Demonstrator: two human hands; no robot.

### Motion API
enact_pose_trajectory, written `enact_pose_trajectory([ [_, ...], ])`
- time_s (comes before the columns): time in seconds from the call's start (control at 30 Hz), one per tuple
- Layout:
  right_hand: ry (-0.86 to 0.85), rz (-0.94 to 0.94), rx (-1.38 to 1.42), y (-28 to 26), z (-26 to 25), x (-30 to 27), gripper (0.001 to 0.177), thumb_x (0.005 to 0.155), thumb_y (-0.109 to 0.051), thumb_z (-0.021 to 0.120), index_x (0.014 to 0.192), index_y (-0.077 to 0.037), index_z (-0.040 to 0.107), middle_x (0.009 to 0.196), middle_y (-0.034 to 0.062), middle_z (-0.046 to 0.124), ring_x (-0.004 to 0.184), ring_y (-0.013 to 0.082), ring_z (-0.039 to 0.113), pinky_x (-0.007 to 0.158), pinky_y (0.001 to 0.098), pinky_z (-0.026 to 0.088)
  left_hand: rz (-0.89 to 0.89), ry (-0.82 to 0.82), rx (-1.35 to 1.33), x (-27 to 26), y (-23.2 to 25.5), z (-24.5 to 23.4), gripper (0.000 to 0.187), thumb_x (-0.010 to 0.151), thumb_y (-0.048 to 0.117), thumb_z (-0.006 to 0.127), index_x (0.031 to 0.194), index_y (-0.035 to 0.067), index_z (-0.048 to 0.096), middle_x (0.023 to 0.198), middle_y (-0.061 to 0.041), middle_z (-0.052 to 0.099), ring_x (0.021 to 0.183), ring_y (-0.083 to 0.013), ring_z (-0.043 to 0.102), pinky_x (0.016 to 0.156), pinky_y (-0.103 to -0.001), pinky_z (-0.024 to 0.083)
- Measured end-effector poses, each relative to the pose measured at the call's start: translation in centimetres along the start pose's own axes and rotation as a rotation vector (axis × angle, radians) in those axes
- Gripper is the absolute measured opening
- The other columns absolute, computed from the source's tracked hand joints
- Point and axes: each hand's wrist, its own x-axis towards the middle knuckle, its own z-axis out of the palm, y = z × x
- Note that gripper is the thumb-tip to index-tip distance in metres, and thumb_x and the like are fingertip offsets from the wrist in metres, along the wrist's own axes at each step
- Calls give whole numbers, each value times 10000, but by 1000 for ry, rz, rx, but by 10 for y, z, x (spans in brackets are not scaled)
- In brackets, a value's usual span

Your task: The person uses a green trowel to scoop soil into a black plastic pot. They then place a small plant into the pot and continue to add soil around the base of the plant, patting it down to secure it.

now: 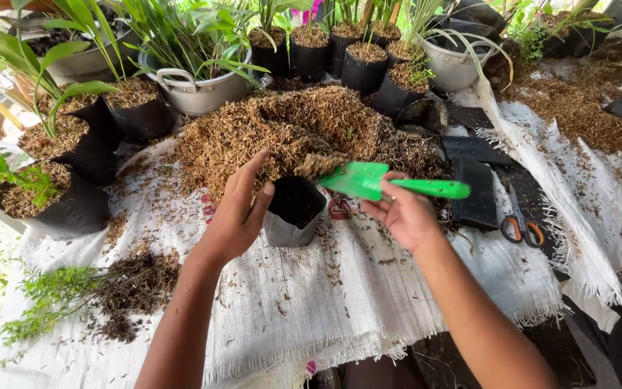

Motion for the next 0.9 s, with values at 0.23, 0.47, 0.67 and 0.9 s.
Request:
enact_pose_trajectory([
  [0.23,-42,-206,-203,-53,16,-26,161,924,-80,662,1040,-124,559,1082,223,658,982,359,731,822,440,667,-62,-70,-36,-2,2,-7,535,1069,314,378,1563,110,348,1510,-231,441,1431,-442,353,1163,-648,255],
  [0.47,-244,-417,-769,-54,55,-38,199,905,-98,684,1065,-28,586,931,191,647,843,292,742,696,411,668,-123,-179,169,-4,-2,-9,454,1080,437,327,1376,182,558,1484,-207,438,1391,-475,394,1086,-660,362],
  [0.67,-342,-776,-1031,-69,111,-62,149,912,-25,653,1041,32,602,824,230,648,660,296,728,517,371,650,-139,-245,356,-9,-11,-6,453,1062,512,349,1203,194,639,1517,-155,405,1414,-447,373,1040,-636,420],
  [0.9,-426,-846,-1284,-41,128,-50,138,944,-25,579,1041,71,604,711,194,648,486,201,625,412,302,531,-139,-451,499,-4,3,-8,330,887,329,732,1172,193,636,1608,-164,277,1490,-478,209,1049,-734,384],
])
